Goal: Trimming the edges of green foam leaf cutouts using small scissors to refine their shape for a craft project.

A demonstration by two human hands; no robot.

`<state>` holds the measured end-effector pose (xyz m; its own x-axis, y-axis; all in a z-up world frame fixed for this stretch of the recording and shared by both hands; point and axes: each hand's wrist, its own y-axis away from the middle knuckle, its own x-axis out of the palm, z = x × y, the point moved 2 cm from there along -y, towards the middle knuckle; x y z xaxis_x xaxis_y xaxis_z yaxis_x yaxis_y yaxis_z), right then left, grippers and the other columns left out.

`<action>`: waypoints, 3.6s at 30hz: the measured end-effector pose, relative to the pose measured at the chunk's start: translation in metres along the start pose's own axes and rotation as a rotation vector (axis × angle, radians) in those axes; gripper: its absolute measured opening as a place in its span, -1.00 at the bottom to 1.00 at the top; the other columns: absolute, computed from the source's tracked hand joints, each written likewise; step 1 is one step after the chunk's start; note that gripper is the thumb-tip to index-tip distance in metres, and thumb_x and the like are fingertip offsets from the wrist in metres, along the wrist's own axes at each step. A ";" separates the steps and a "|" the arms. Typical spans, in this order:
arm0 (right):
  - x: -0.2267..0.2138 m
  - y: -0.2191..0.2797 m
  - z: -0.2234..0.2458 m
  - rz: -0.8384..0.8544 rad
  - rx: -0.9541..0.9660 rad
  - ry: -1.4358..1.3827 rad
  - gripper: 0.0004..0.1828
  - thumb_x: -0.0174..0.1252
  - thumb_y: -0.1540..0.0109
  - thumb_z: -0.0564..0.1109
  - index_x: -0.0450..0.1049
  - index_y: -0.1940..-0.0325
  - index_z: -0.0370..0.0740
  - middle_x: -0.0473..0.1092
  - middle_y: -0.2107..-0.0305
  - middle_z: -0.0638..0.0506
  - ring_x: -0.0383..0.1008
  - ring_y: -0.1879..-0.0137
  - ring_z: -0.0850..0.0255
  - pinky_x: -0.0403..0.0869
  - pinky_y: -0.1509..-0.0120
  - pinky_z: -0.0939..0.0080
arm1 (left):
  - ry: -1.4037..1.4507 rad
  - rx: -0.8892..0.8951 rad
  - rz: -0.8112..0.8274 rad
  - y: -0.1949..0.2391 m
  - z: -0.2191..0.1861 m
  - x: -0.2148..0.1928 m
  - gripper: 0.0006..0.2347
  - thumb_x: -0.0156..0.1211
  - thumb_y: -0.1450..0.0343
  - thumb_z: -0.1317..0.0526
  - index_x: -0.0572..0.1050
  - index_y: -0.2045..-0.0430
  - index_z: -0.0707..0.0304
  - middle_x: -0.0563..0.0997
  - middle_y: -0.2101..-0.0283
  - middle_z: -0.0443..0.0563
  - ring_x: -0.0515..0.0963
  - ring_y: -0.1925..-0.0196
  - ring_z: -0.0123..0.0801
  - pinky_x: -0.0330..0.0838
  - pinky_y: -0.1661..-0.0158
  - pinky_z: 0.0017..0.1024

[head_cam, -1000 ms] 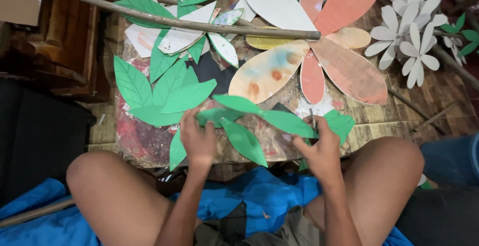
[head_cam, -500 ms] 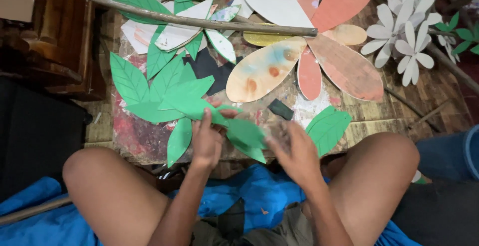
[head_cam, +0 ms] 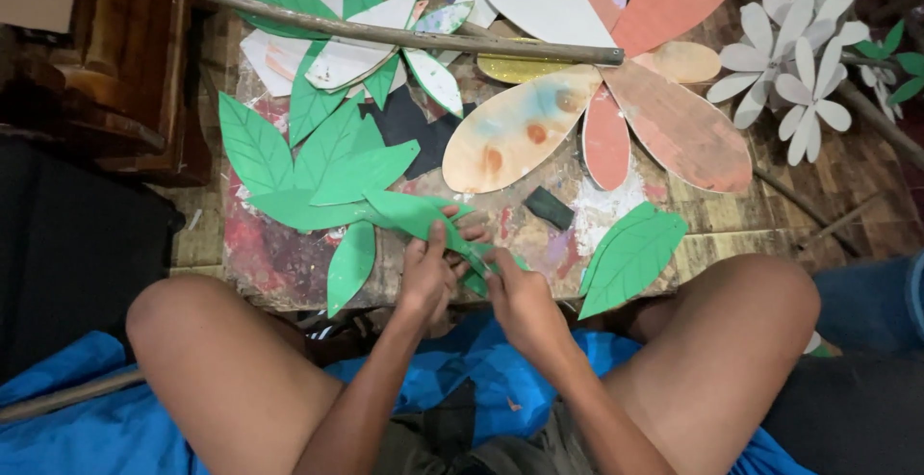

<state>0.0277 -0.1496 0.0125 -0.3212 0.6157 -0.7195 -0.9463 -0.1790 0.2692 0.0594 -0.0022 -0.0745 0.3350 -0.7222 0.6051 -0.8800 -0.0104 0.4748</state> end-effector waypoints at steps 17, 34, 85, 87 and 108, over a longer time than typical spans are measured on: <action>0.023 0.001 0.024 -0.159 -0.099 -0.066 -0.85 0.02 -0.27 -0.25 0.38 0.07 -0.23 0.47 0.54 -0.24 0.44 0.54 -0.20 0.31 0.39 -0.25 | -0.027 -0.021 -0.098 0.019 -0.015 0.015 -0.65 -0.15 -0.62 0.13 0.43 -0.27 0.16 0.61 -0.07 0.52 0.63 -0.13 0.15 0.61 -0.04 -0.03; 0.008 0.002 0.022 0.001 0.006 -0.286 -0.78 0.00 -0.38 -0.24 0.47 -0.08 -0.28 0.54 0.59 -0.16 0.54 0.48 0.12 0.52 0.40 0.10 | 0.038 -0.051 -0.043 0.015 -0.014 0.007 -0.61 -0.14 -0.62 0.15 0.31 -0.38 0.15 0.55 -0.12 0.62 0.56 -0.19 0.31 0.50 -0.12 0.16; 0.005 -0.031 0.003 0.206 0.266 -0.423 -0.87 0.07 -0.29 -0.21 0.47 0.10 -0.16 0.45 0.74 -0.13 0.45 0.65 0.15 0.45 0.68 0.24 | -0.186 -0.040 -0.106 0.018 -0.021 0.018 -0.64 -0.20 -0.63 0.18 0.48 -0.15 0.46 0.62 -0.10 0.48 0.66 -0.13 0.04 0.62 -0.04 -0.06; 0.008 -0.029 0.002 0.199 0.331 -0.605 -0.87 0.04 -0.33 -0.24 0.46 0.06 -0.22 0.41 0.73 -0.17 0.37 0.69 0.16 0.35 0.79 0.26 | -0.117 -0.055 -0.145 0.020 -0.024 0.023 -0.63 -0.21 -0.62 0.20 0.44 -0.19 0.50 0.61 -0.10 0.49 0.64 -0.12 0.05 0.60 -0.07 -0.11; 0.019 -0.027 -0.030 0.199 0.098 -0.386 -0.93 0.08 -0.35 -0.20 0.39 0.11 -0.24 0.52 0.66 -0.14 0.52 0.57 0.11 0.48 0.64 0.21 | -0.108 -0.062 -0.099 0.020 -0.021 0.022 -0.65 -0.14 -0.62 0.19 0.40 -0.27 0.33 0.63 -0.05 0.48 0.67 -0.05 0.07 0.61 -0.02 -0.09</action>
<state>0.0458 -0.1559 -0.0275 -0.4418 0.8214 -0.3607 -0.8535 -0.2611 0.4510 0.0565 -0.0038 -0.0388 0.3778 -0.7901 0.4827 -0.8210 -0.0448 0.5691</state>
